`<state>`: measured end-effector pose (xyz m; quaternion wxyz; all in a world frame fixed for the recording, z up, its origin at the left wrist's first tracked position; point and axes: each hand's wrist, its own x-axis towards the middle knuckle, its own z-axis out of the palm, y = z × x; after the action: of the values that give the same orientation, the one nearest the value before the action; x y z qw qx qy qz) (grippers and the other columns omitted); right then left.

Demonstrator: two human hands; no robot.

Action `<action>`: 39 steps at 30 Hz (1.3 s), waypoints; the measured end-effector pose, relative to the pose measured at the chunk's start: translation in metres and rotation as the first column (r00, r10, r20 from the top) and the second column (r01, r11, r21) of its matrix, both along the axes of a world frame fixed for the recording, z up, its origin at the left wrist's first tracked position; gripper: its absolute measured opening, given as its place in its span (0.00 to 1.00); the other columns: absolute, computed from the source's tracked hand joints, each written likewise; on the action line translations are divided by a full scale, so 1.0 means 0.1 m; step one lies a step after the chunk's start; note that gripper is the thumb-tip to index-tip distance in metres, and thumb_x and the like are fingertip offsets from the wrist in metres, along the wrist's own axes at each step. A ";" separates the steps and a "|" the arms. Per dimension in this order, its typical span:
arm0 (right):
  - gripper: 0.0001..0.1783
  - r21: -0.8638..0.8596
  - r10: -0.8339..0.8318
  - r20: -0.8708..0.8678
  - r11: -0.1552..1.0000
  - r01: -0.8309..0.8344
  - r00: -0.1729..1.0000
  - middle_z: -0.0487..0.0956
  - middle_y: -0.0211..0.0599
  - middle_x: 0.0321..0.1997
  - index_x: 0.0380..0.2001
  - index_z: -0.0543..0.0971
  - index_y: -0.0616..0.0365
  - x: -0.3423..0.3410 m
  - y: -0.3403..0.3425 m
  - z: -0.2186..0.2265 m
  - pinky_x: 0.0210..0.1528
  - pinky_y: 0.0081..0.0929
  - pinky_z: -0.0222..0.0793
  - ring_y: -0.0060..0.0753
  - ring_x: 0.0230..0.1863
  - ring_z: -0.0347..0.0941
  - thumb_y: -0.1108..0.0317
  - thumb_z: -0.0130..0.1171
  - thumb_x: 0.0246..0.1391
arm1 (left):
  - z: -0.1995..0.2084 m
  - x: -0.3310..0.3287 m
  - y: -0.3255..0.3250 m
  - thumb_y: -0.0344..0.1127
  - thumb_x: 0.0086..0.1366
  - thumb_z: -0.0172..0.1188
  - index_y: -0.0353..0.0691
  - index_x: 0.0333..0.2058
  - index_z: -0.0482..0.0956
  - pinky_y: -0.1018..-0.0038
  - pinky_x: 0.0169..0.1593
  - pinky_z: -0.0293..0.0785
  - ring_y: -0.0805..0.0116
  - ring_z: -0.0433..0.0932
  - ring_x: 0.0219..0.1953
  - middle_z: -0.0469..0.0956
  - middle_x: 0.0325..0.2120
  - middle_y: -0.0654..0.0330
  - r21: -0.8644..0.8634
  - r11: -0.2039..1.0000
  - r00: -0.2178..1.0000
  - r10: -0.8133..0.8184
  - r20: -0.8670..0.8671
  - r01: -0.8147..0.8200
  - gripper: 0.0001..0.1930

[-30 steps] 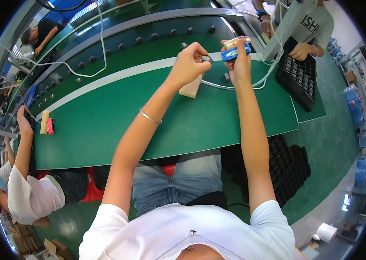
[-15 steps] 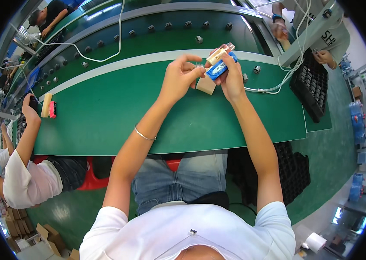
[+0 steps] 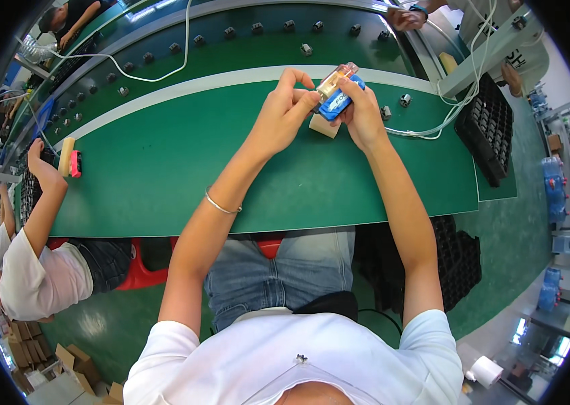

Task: Picking small electronic components from a storage tray and inserting them into a testing or assembly jig.

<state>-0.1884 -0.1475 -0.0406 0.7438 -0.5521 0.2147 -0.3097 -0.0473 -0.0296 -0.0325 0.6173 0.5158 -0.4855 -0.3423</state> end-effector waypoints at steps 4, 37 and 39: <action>0.22 -0.017 0.044 -0.029 0.999 -0.045 0.999 0.81 0.32 0.30 0.43 0.77 0.63 -0.03 -0.01 0.01 0.21 0.17 0.72 0.19 0.23 0.77 0.52 0.56 0.64 | 0.00 0.02 0.02 0.38 0.74 0.55 0.37 0.43 0.64 0.77 0.36 0.72 0.77 0.75 0.29 0.80 0.25 0.58 0.010 0.999 0.999 -0.049 0.015 0.048 0.12; 0.25 -0.869 -0.543 -0.057 0.441 0.227 0.838 0.83 0.40 0.36 0.48 0.79 0.62 -0.20 0.03 -0.08 0.35 0.27 0.76 0.33 0.31 0.80 0.61 0.71 0.48 | -0.13 -0.33 -0.01 0.30 0.69 0.57 0.32 0.34 0.79 0.83 0.28 0.63 0.84 0.69 0.23 0.73 0.20 0.68 -0.003 0.994 0.993 0.109 -0.044 -0.110 0.07; 0.25 -0.869 -0.534 -0.056 0.442 0.222 0.844 0.83 0.41 0.36 0.47 0.79 0.62 -0.19 0.03 -0.06 0.36 0.28 0.77 0.34 0.32 0.81 0.62 0.71 0.47 | -0.15 -0.35 -0.01 0.30 0.68 0.58 0.31 0.34 0.80 0.83 0.28 0.64 0.85 0.70 0.25 0.76 0.22 0.67 0.026 0.994 0.994 0.104 0.026 -0.105 0.07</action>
<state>-0.2079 -0.1447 -0.0463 0.2511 -0.8168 0.2780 -0.4388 -0.0818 -0.0302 -0.0476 0.6214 0.5530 -0.4605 -0.3097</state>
